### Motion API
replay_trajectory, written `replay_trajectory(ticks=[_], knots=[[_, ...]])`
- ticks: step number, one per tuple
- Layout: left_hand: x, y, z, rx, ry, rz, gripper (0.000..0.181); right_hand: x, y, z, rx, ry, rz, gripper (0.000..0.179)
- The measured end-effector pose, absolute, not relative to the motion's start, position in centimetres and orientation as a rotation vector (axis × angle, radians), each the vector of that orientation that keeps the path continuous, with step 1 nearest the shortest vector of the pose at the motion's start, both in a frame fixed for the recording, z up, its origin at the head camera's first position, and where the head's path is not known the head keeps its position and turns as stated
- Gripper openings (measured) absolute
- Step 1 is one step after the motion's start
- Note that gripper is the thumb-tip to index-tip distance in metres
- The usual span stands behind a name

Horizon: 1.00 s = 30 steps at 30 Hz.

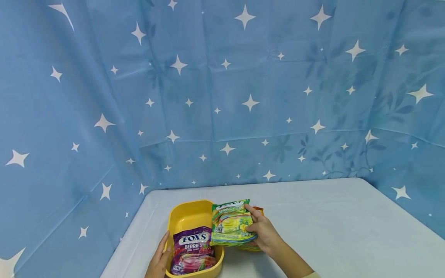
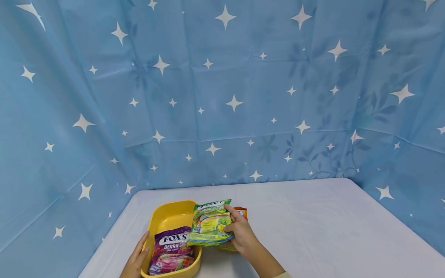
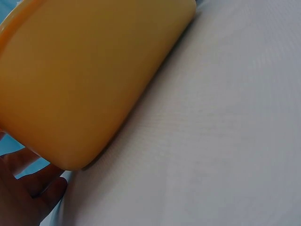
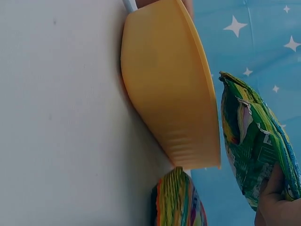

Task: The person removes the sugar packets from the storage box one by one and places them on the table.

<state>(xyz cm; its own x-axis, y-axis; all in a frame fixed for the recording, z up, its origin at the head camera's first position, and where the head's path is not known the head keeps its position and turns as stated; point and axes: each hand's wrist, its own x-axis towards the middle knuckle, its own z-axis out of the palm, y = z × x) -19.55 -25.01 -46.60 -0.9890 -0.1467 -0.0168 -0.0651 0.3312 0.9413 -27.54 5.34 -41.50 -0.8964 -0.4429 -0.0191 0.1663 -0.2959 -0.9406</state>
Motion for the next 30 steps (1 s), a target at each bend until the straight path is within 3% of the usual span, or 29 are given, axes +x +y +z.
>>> replay_trajectory(ticks=[30], knots=[[-19.5,-24.8,-46.7,0.245,-2.502,-1.787,0.056,-28.9,12.2,-41.6,-0.188,1.807,-2.265,0.077]])
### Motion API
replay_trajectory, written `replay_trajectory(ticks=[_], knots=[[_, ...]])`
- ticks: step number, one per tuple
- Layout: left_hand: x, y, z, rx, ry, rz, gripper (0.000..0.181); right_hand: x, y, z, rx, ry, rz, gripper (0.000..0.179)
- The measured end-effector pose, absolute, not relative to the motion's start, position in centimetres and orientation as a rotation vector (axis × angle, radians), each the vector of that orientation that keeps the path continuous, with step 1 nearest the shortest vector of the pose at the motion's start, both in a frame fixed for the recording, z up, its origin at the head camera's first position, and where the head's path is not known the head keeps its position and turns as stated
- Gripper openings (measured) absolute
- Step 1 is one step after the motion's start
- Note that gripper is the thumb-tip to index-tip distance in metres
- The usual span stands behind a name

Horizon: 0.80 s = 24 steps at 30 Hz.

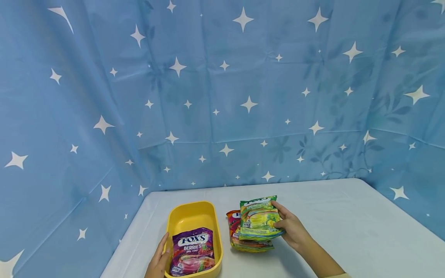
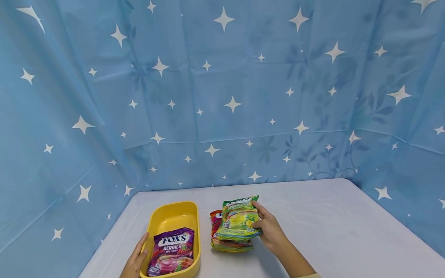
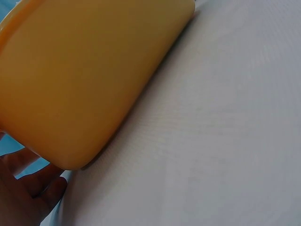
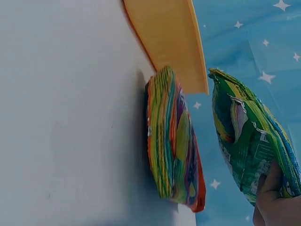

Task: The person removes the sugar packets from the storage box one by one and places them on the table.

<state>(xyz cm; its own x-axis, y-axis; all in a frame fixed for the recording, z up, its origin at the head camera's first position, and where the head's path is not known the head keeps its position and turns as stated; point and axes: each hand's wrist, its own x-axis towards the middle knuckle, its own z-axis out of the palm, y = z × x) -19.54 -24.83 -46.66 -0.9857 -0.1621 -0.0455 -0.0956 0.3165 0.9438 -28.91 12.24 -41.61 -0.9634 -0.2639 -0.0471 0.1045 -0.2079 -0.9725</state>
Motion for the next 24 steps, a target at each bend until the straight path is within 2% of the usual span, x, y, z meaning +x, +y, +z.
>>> replay_trajectory(ticks=[18,24], knots=[[-19.5,-25.0,-46.8,0.193,-2.468,-1.873,0.060,-29.7,17.5,-41.5,-0.196,1.883,-2.175,0.079],[-19.5,-25.0,-46.7,0.198,-2.483,-1.864,0.057,-29.9,18.7,-41.9,-0.171,1.946,-2.129,0.080]])
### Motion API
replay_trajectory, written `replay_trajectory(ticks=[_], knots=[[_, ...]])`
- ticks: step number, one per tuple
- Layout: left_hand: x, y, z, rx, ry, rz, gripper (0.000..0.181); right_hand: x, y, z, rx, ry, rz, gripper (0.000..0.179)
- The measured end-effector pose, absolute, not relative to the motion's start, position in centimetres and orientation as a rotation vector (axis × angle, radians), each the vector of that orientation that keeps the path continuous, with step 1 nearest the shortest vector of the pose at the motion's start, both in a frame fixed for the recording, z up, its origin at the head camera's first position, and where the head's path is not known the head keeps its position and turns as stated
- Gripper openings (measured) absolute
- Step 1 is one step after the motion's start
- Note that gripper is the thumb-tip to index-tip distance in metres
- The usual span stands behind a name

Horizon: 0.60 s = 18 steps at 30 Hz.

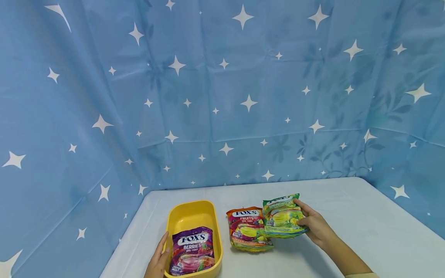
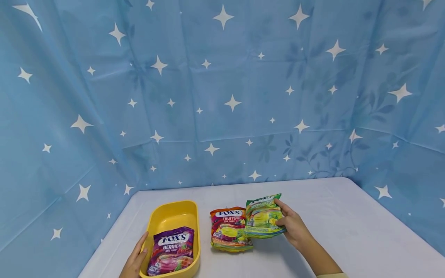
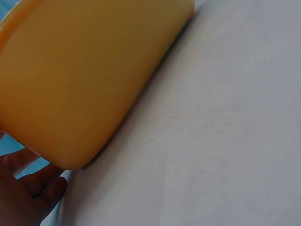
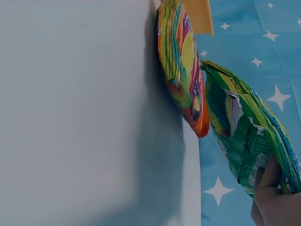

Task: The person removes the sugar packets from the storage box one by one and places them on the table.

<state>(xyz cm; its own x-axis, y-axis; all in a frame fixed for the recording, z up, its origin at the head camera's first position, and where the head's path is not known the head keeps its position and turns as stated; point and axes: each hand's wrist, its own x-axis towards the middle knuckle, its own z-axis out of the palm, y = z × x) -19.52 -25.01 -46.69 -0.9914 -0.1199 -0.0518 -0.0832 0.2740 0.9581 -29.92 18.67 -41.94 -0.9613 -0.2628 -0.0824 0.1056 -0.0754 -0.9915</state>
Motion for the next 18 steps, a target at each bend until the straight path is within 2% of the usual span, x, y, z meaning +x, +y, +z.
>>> replay_trajectory(ticks=[18], knots=[[-19.6,-25.0,-46.8,0.193,-2.504,-1.771,0.056,-31.1,21.2,-43.6,-0.180,1.976,-2.007,0.081]])
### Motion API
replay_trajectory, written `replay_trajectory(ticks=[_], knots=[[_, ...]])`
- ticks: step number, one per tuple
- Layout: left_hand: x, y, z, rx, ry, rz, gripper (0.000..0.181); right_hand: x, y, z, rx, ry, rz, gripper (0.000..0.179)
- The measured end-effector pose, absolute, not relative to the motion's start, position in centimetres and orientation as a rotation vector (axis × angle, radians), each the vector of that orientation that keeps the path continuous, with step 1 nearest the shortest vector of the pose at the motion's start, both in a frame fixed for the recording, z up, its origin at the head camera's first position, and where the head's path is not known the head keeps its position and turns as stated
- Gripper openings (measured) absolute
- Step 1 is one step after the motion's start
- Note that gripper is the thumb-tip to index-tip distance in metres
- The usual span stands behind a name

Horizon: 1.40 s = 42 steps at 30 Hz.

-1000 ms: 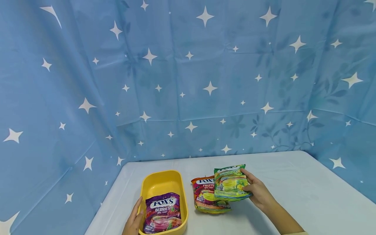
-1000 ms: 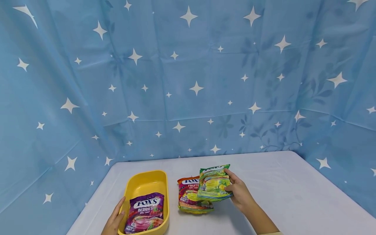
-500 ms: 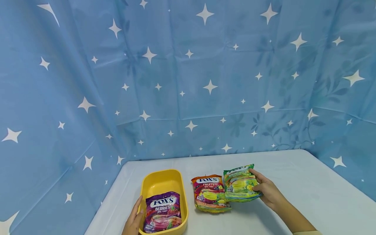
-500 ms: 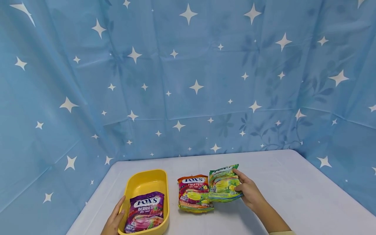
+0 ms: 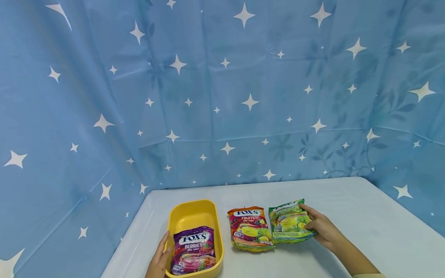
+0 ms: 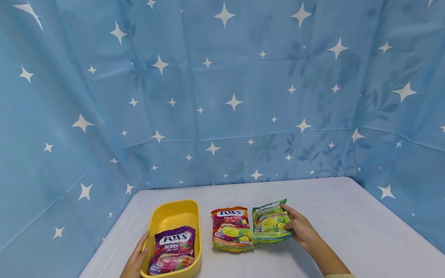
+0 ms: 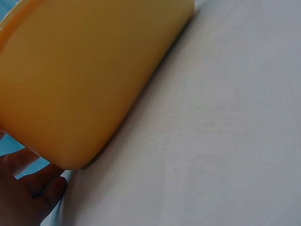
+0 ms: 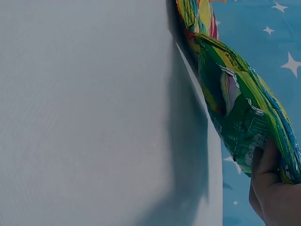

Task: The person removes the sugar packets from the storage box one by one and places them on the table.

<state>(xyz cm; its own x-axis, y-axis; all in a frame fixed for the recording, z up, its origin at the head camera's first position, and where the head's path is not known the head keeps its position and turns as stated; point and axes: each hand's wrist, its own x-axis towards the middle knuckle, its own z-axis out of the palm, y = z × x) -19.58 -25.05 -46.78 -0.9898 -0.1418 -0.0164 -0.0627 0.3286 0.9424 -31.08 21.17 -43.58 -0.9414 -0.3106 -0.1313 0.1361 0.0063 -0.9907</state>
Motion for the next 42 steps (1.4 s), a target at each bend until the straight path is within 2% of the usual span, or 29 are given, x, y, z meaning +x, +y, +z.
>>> replay_trajectory(ticks=[14,27,42], knots=[[-19.4,-25.1,-47.1,0.243,-2.507,-1.754,0.054,-31.4,22.6,-43.9,-0.187,2.053,-1.858,0.081],[-19.3,-25.0,-46.9,0.226,-2.469,-1.819,0.058,-31.9,23.4,-44.2,-0.069,2.208,-1.712,0.083],[-19.6,-24.5,-46.5,0.327,-2.519,-1.752,0.058,-32.6,22.2,-44.1,0.040,2.494,-1.503,0.067]])
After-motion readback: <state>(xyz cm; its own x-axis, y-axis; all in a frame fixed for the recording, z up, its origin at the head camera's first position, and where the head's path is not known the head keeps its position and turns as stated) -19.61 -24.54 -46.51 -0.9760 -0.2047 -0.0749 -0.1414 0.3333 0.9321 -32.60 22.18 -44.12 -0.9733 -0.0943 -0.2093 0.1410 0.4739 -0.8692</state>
